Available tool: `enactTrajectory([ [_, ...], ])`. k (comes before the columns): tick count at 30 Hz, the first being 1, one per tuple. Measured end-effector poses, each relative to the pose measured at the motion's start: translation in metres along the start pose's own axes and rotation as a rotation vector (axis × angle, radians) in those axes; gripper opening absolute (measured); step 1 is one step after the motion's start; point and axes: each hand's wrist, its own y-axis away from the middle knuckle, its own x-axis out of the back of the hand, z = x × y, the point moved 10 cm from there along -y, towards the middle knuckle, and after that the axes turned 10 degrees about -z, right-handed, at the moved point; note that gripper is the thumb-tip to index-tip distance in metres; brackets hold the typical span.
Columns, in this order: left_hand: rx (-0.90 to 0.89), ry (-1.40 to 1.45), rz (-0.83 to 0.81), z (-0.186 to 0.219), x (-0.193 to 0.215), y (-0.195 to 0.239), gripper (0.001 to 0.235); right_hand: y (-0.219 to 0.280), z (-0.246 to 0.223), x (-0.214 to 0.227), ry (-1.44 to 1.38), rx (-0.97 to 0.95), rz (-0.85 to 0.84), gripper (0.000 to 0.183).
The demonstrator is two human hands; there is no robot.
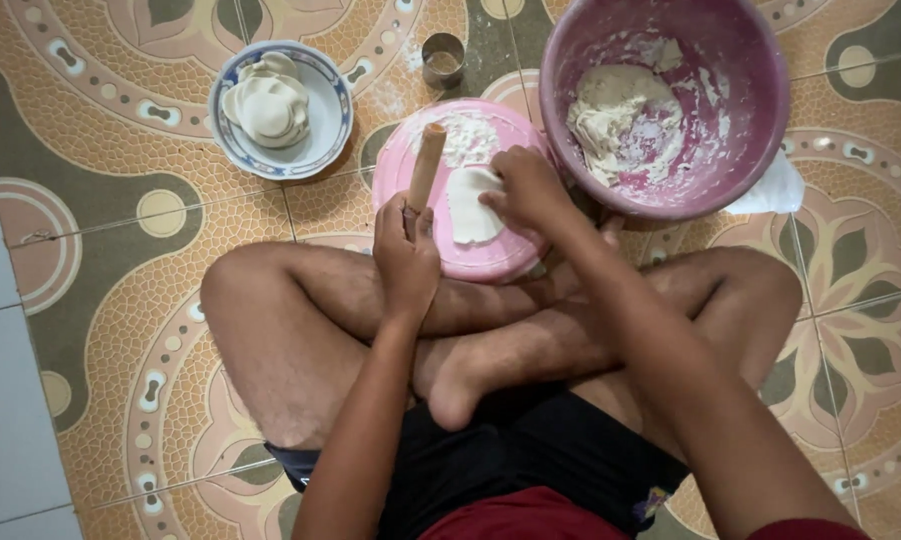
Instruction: A person sitting on the floor prepares dough by taking small portions from a bowl, shaping them by hand, and flattening them on a board using a rolling pin.
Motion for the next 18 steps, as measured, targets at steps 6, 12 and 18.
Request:
enactTrajectory([
  [6,-0.021,0.040,0.062,0.004,0.005,0.000,0.031,-0.003,-0.008,0.007,-0.150,-0.045,-0.079,0.026],
  [12,0.022,0.046,0.120,0.004,0.011,0.002,0.031,0.028,-0.054,0.045,-0.215,-0.024,-0.014,0.024],
  [18,0.087,0.115,0.144,0.015,0.026,0.001,0.030,0.055,-0.054,0.061,-1.069,-0.227,0.166,0.027],
])
